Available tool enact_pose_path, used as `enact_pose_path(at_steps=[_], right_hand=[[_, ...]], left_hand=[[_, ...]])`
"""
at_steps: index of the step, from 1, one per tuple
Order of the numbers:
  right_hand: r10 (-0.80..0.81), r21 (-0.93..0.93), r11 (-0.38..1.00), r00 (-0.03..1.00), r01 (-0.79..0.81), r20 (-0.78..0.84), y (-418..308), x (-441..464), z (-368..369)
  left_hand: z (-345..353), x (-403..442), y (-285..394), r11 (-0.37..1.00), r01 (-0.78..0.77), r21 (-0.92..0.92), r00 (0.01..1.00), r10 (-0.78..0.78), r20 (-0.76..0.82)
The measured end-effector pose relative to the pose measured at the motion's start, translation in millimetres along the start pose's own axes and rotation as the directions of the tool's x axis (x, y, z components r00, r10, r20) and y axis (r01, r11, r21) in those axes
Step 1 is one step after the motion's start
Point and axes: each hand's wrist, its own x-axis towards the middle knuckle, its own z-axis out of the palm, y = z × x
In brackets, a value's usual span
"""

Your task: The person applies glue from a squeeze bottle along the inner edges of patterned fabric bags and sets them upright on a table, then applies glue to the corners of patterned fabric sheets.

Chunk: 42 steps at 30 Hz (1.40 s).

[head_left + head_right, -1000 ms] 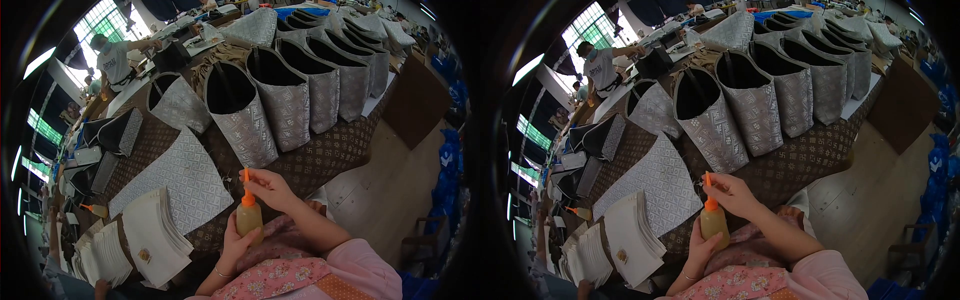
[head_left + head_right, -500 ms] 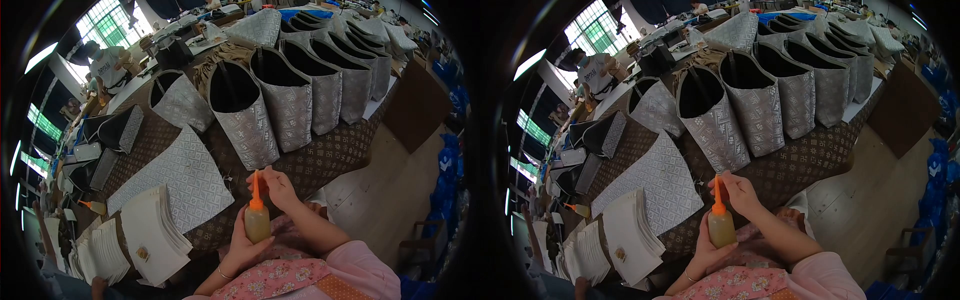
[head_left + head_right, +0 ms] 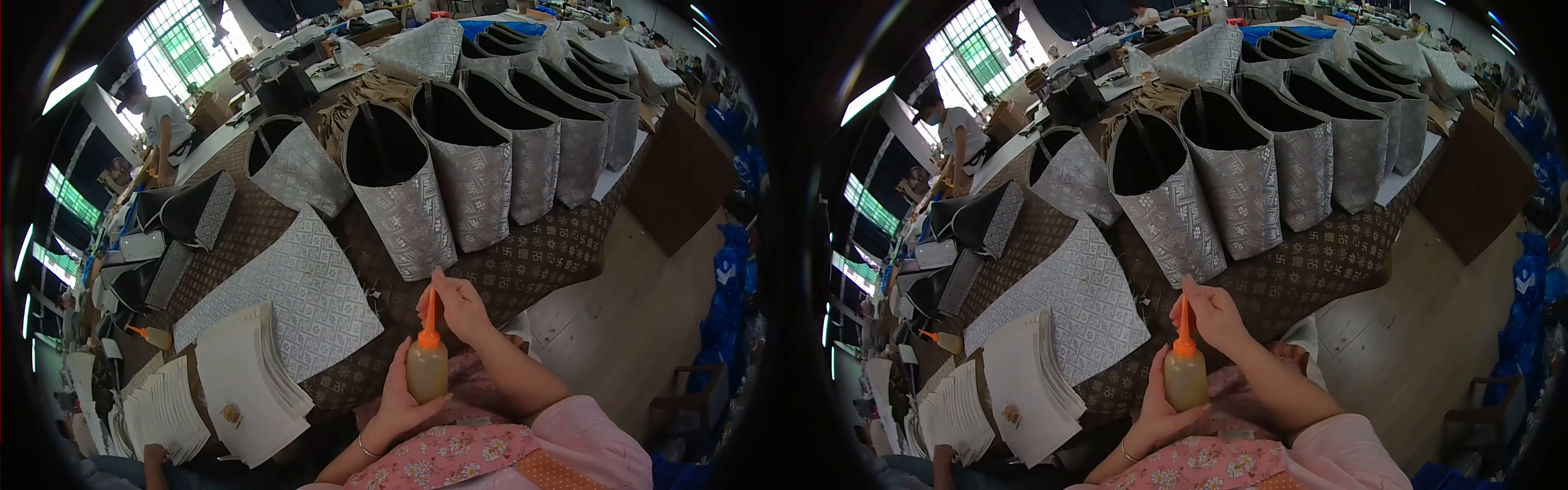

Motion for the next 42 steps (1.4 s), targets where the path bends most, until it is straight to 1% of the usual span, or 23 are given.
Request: enact_pose_path(at_steps=[1, 3, 8, 10, 12, 16, 18, 21, 24, 25, 29, 31, 32, 33, 34, 35, 36, 37, 38, 39, 40, 41, 42], right_hand=[[-0.001, -0.001, 1.000, 1.000, 0.001, 0.000, -1, 0, 2], [0.084, 0.196, 0.977, 0.996, -0.079, -0.019, -5, -2, 11], [0.117, 0.268, 0.955, 0.992, -0.125, 0.048, -12, -1, 6], [0.124, 0.296, 0.944, 0.989, -0.144, 0.083, -13, -1, 4], [0.121, 0.386, 0.909, 0.985, -0.159, 0.120, -15, -2, 3], [0.119, 0.371, 0.916, 0.986, -0.155, 0.120, -11, -3, -2], [0.092, 0.386, 0.916, 0.994, -0.110, 0.065, -14, -5, 0], [0.116, 0.442, 0.889, 0.993, -0.119, 0.033, -8, -2, -5], [0.141, 0.474, 0.867, 0.988, -0.151, 0.056, -7, -3, -9], [0.151, 0.467, 0.868, 0.986, -0.169, 0.077, -6, -3, -10], [0.110, 0.571, 0.789, 0.967, -0.226, 0.231, 3, 0, -11], [0.099, 0.600, 0.753, 0.949, -0.268, 0.300, 6, 4, -10], [0.100, 0.762, 0.475, 0.888, -0.439, 0.449, 8, 7, -9], [0.051, 0.803, 0.141, 0.814, -0.579, 0.578, 10, 10, -8], [0.061, 0.792, 0.142, 0.804, -0.594, 0.592, 12, 13, -10], [0.094, 0.795, 0.360, 0.867, -0.487, 0.489, 14, 17, -13], [0.096, 0.743, 0.563, 0.922, -0.362, 0.376, 16, 21, -13], [0.105, 0.733, 0.567, 0.916, -0.375, 0.387, 14, 25, -5], [0.204, 0.630, 0.688, 0.929, -0.361, 0.309, 12, 28, 7], [0.283, 0.503, 0.788, 0.935, -0.354, 0.214, 11, 33, 20], [0.289, 0.491, 0.792, 0.931, -0.363, 0.222, 15, 43, 32], [0.285, 0.290, 0.894, 0.933, -0.341, 0.218, 23, 56, 44], [0.277, 0.076, 0.951, 0.936, -0.299, 0.216, 32, 71, 56]], left_hand=[[-1, 0, -1, 0.999, 0.016, -0.032, 1.000, -0.016, -0.017], [-2, 0, 5, 0.995, 0.018, -0.093, 0.999, -0.021, -0.033], [-4, -3, 11, 0.980, 0.032, -0.197, 0.999, -0.035, -0.010], [-4, -3, 11, 0.957, 0.035, -0.286, 0.999, -0.035, 0.005], [-5, -2, 12, 0.946, 0.036, -0.322, 0.999, -0.035, 0.007], [-4, -3, 10, 0.918, 0.062, -0.392, 0.998, -0.060, 0.019], [-5, -2, 8, 0.912, 0.060, -0.405, 0.998, -0.054, 0.028], [-7, -2, 4, 0.910, 0.035, -0.413, 0.999, -0.024, 0.032], [-12, -1, -3, 0.932, -0.018, -0.361, 1.000, 0.025, 0.015], [-14, -2, -4, 0.950, -0.042, -0.310, 0.999, 0.049, 0.015], [-24, -6, 0, 0.948, -0.038, -0.315, 0.999, 0.037, -0.010], [-31, -10, 1, 0.947, -0.023, -0.319, 0.999, 0.034, 0.027], [-34, -14, -1, 0.946, -0.029, -0.324, 0.999, 0.032, 0.005], [-38, -19, -5, 0.935, -0.051, -0.351, 0.999, 0.046, -0.021], [-43, -24, -8, 0.923, -0.073, -0.378, 0.997, 0.060, -0.046], [-49, -29, -14, 0.921, -0.083, -0.380, 0.996, 0.064, -0.063], [-55, -34, -20, 0.931, -0.129, -0.341, 0.979, 0.064, -0.194], [-60, -38, -23, 0.940, -0.167, -0.297, 0.945, 0.066, -0.321], [-65, -41, -27, 0.942, -0.195, -0.272, 0.897, 0.059, -0.439], [-72, -43, -29, 0.939, -0.203, -0.277, 0.890, 0.059, -0.451], [-82, -43, -30, 0.971, -0.223, -0.084, 0.819, 0.140, -0.557], [-91, -45, -34, 0.971, -0.211, 0.112, 0.735, 0.233, -0.637], [-102, -49, -52, 0.932, -0.150, 0.330, 0.682, 0.339, -0.647]])
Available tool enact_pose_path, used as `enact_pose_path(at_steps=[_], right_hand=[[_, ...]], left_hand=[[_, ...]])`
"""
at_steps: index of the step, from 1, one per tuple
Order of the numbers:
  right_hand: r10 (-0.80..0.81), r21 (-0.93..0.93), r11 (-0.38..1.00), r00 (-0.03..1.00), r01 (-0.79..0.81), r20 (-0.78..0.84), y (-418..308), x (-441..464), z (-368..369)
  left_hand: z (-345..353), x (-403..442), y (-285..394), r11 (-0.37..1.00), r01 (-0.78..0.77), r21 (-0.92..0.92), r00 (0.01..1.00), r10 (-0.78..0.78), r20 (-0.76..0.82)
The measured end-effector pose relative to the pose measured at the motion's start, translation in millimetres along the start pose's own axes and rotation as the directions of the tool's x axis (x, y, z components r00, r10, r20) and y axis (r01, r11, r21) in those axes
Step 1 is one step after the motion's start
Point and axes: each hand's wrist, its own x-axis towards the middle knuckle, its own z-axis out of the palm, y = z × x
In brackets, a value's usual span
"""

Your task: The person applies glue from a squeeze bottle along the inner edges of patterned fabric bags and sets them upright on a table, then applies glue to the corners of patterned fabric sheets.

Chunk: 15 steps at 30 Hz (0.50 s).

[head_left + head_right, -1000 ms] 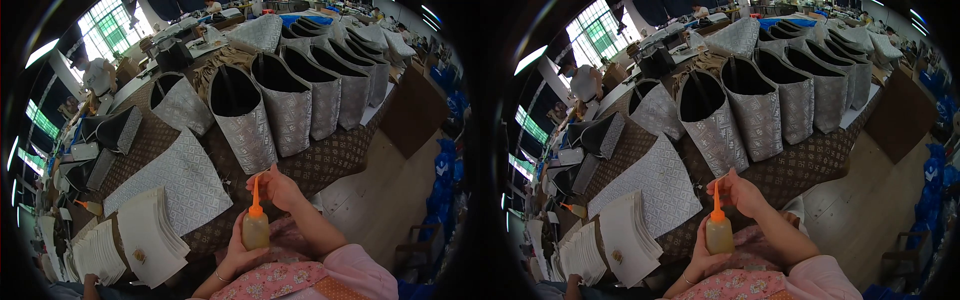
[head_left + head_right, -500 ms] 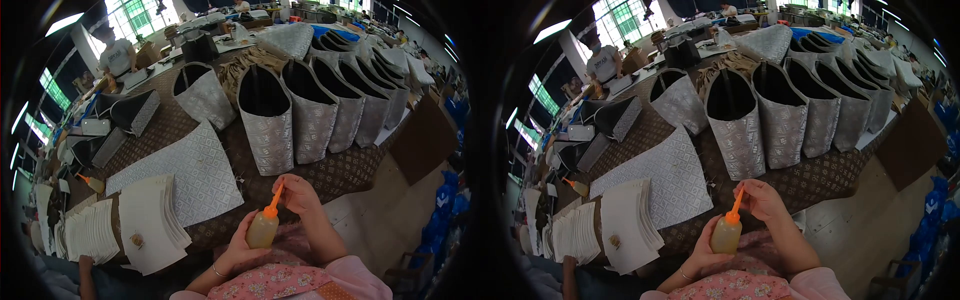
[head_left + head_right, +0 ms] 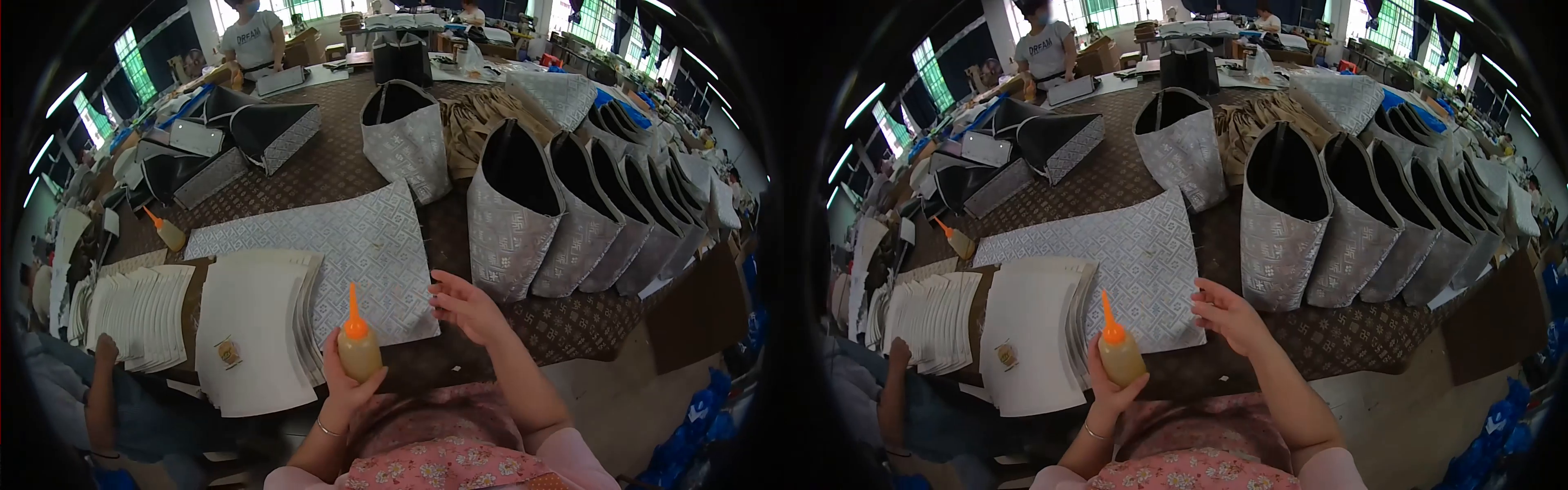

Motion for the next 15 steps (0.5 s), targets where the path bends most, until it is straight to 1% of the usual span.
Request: enact_pose_path(at_steps=[1, 2, 3, 4, 5, 6, 7, 9, 10, 11, 12, 13, 15], right_hand=[[0.004, -0.009, 1.000, 1.000, -0.004, 0.007, 5, 21, 5], [-0.076, -0.308, 0.949, 0.997, 0.062, -0.033, 11, 44, 8], [-0.166, -0.579, 0.808, 0.985, 0.109, -0.046, 16, 68, 10], [-0.163, -0.583, 0.805, 0.986, 0.109, -0.040, 19, 93, 13], [-0.178, -0.712, 0.695, 0.983, 0.100, -0.037, 20, 117, 16], [-0.193, -0.820, 0.566, 0.981, 0.088, -0.028, 22, 139, 17], [-0.190, -0.820, 0.564, 0.982, 0.092, -0.021, 24, 158, 17], [-0.181, -0.936, 0.351, 0.980, -0.016, -0.085, 26, 193, 18], [-0.176, -0.937, 0.350, 0.981, -0.012, -0.078, 20, 204, 22], [-0.050, -0.936, 0.329, 0.988, -0.123, -0.147, 12, 213, 22], [0.078, -0.929, 0.290, 0.973, -0.231, -0.217, 5, 220, 24], [0.093, -0.930, 0.284, 0.972, -0.232, -0.214, -5, 223, 30], [0.257, -0.913, 0.185, 0.914, -0.364, -0.313, -18, 227, 37]], left_hand=[[-2, 0, -5, 1.000, 0.001, -0.002, 1.000, -0.001, -0.012], [-3, 1, -9, 1.000, 0.029, -0.011, 0.997, -0.030, -0.065], [-4, 1, -13, 0.998, 0.056, -0.021, 0.991, -0.059, -0.116], [-5, 0, -19, 0.998, 0.057, -0.022, 0.991, -0.060, -0.124], [-4, -4, -27, 0.980, -0.039, 0.193, 0.995, 0.056, -0.080], [-4, -8, -32, 0.908, -0.139, 0.396, 0.987, 0.157, -0.013], [-4, -11, -36, 0.907, -0.136, 0.400, 0.987, 0.156, -0.020], [-2, -13, -43, 0.923, -0.165, 0.349, 0.983, 0.184, -0.022], [-2, -10, -43, 0.922, -0.159, 0.354, 0.983, 0.180, -0.028], [-1, -10, -40, 0.946, -0.099, 0.308, 0.990, 0.125, -0.065], [-2, -11, -38, 0.965, -0.036, 0.259, 0.993, 0.064, -0.102], [-3, -11, -37, 0.965, -0.020, 0.261, 0.993, 0.050, -0.111], [-4, -8, -34, 0.966, -0.033, 0.255, 0.996, 0.052, -0.067]])
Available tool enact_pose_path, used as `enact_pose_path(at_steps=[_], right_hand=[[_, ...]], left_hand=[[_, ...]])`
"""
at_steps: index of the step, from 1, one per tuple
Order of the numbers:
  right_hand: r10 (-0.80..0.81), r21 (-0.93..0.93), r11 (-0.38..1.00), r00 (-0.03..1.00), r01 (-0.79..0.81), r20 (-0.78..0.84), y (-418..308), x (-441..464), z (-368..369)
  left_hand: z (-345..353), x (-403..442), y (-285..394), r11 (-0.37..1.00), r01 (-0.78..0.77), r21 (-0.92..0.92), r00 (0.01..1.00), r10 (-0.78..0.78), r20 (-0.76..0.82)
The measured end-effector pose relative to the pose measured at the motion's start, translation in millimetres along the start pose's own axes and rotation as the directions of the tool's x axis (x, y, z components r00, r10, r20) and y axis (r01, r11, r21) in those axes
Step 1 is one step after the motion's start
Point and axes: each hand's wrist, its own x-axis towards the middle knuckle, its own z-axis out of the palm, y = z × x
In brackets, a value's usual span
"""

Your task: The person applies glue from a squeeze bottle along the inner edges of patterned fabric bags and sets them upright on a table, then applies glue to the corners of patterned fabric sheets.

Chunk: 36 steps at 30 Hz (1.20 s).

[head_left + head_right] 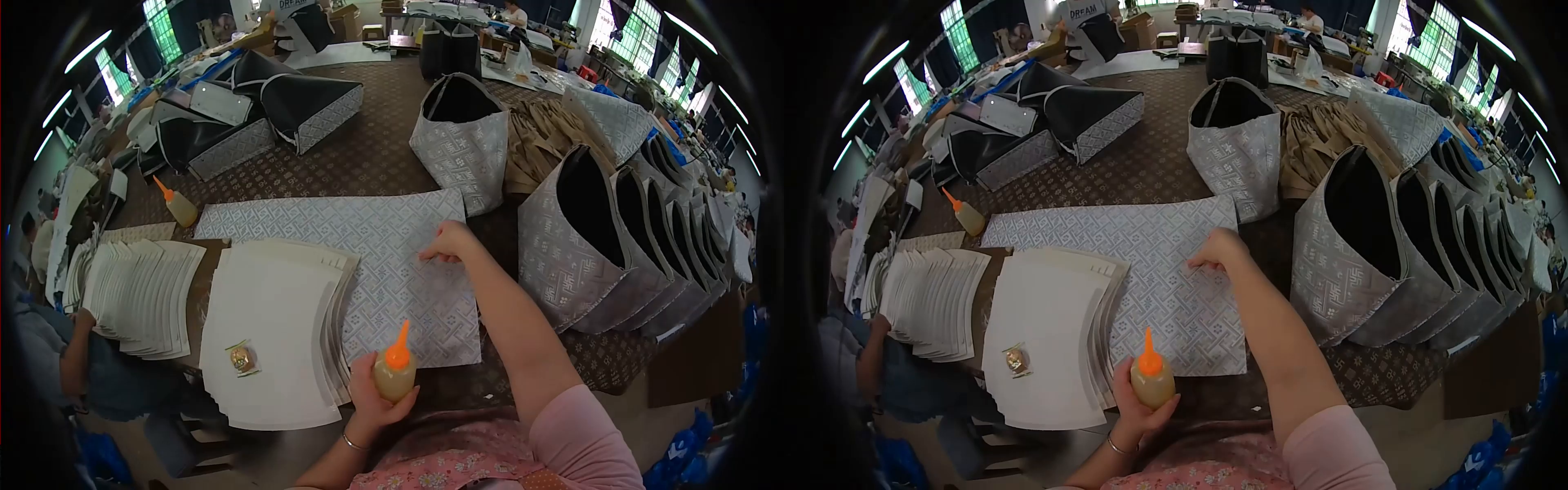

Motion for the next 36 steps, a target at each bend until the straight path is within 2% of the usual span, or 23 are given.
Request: enact_pose_path(at_steps=[1, 3, 7, 9, 13, 19, 21, 25, 28, 30, 31, 33, 34, 36], right_hand=[[0.004, -0.003, 1.000, 1.000, -0.004, 0.008, -2, 5, 0], [0.031, -0.093, 0.995, 0.996, -0.023, 0.086, -4, 11, -3], [0.039, -0.020, 0.999, 0.998, -0.038, 0.055, 9, 24, 3], [-0.016, 0.105, 0.994, 0.999, 0.020, -0.039, 16, 18, 7], [-0.057, 0.139, 0.987, 0.988, 0.076, -0.141, 19, 6, 13], [-0.059, 0.031, 0.997, 0.974, 0.067, -0.219, 19, -7, 15], [-0.180, -0.043, 0.984, 0.960, 0.175, -0.213, 22, -6, 17], [-0.253, -0.122, 0.965, 0.944, 0.232, -0.212, 27, 5, 22], [-0.303, -0.030, 0.953, 0.943, 0.302, -0.138, 37, 15, 21], [-0.282, 0.232, 0.934, 0.959, 0.272, 0.012, 40, 20, 18], [-0.277, 0.232, 0.935, 0.961, 0.267, 0.009, 42, 21, 16], [-0.155, 0.452, 0.887, 0.984, 0.098, 0.091, 39, 18, 11], [-0.151, 0.451, 0.887, 0.985, 0.097, 0.087, 36, 13, 11], [-0.154, 0.176, 0.970, 0.984, 0.169, -0.094, 27, -3, 14]], left_hand=[[0, 4, 4, 1.000, 0.010, 0.000, 1.000, -0.010, 0.001], [1, 14, 11, 1.000, -0.023, -0.004, 0.994, 0.023, -0.111], [5, 10, 6, 0.996, 0.010, -0.087, 0.994, -0.019, -0.109], [5, 11, 7, 0.997, 0.009, -0.075, 0.995, -0.016, -0.096], [1, 1, 2, 1.000, 0.017, -0.006, 1.000, -0.017, 0.025], [4, -4, -5, 0.998, 0.022, -0.053, 1.000, -0.022, 0.004], [4, -4, -6, 0.998, 0.025, -0.063, 1.000, -0.025, 0.001], [2, 0, -1, 0.999, 0.022, -0.045, 1.000, -0.021, 0.016], [2, -1, -2, 0.995, 0.047, -0.090, 0.999, -0.045, 0.018], [2, -1, -2, 0.997, 0.035, -0.075, 0.999, -0.035, 0.011], [2, -1, -1, 0.996, 0.035, -0.081, 0.999, -0.034, 0.015], [2, -1, -1, 0.995, 0.053, -0.084, 0.999, -0.051, 0.019], [2, 0, -2, 0.995, 0.051, -0.089, 0.999, -0.049, 0.021], [2, -1, -4, 0.994, 0.041, -0.097, 0.999, -0.039, 0.027]])
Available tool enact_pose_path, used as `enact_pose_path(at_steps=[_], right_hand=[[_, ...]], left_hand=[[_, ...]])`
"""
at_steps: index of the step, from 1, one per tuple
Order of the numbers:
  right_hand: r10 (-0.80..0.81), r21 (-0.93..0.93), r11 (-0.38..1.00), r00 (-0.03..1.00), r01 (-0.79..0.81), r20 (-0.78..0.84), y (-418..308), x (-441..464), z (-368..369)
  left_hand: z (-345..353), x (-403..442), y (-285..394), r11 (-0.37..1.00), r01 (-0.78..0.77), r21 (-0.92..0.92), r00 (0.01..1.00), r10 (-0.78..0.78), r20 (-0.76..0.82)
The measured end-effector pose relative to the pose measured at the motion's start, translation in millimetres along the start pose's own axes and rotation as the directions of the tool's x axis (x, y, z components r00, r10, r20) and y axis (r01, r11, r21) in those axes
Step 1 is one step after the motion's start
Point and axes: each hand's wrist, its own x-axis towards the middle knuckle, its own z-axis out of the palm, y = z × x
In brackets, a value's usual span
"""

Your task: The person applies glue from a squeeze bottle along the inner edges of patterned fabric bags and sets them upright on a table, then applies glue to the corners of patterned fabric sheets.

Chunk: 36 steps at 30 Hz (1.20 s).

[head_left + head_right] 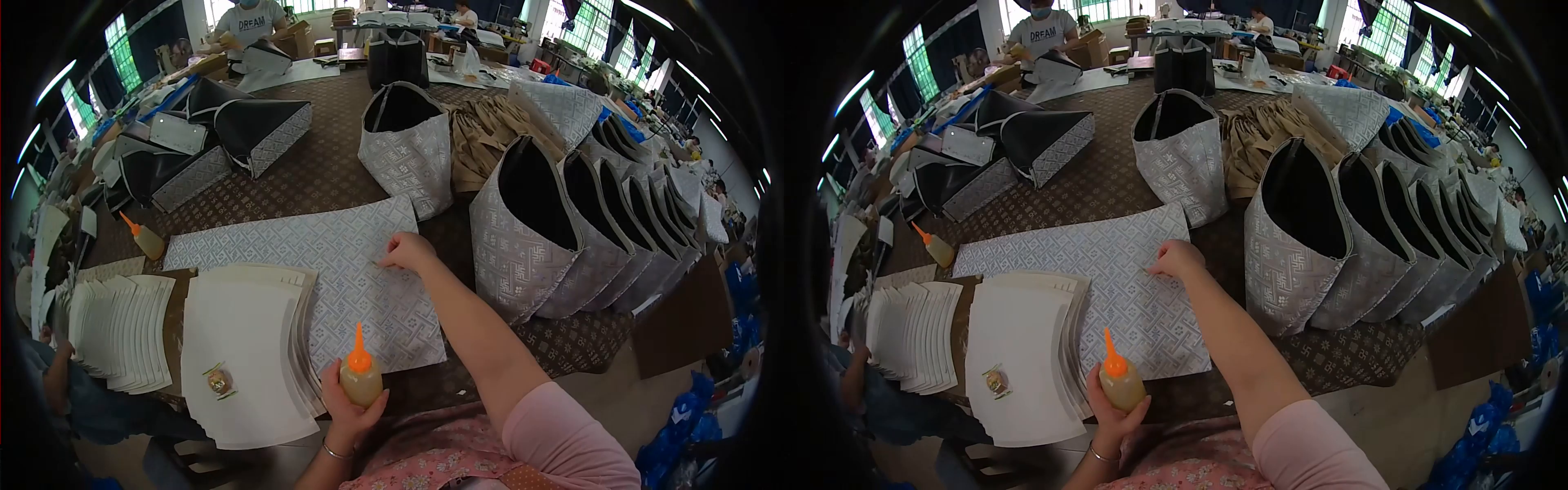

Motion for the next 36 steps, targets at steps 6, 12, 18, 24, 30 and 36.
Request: enact_pose_path(at_steps=[6, 12, 18, 24, 30, 36], right_hand=[[0.025, -0.277, 0.957, 0.977, -0.084, -0.213, -19, -20, 8], [0.022, -0.163, 0.986, 0.998, -0.033, -0.066, -8, -10, 7], [-0.243, -0.128, 0.966, 0.957, 0.224, -0.158, 27, -1, 20], [-0.664, -0.645, 0.672, 0.682, 0.364, -0.306, 50, -102, 64], [-0.566, -0.639, 0.669, 0.818, 0.379, -0.107, 77, -206, 69], [-0.535, -0.596, 0.698, 0.842, 0.396, -0.067, 105, -274, 74]], left_hand=[[5, 4, 7, 1.000, -0.019, 0.014, 0.994, 0.021, -0.110], [0, 0, -1, 0.999, -0.016, 0.028, 1.000, 0.016, -0.006], [5, 2, 3, 0.989, 0.045, -0.142, 0.994, -0.059, -0.094], [3, 12, 28, 0.962, 0.077, -0.260, 0.993, -0.098, -0.068], [-2, 20, 25, 0.867, 0.281, -0.412, 0.947, -0.319, -0.025], [25, 58, 68, 0.841, 0.195, -0.505, 0.936, -0.314, -0.160]])
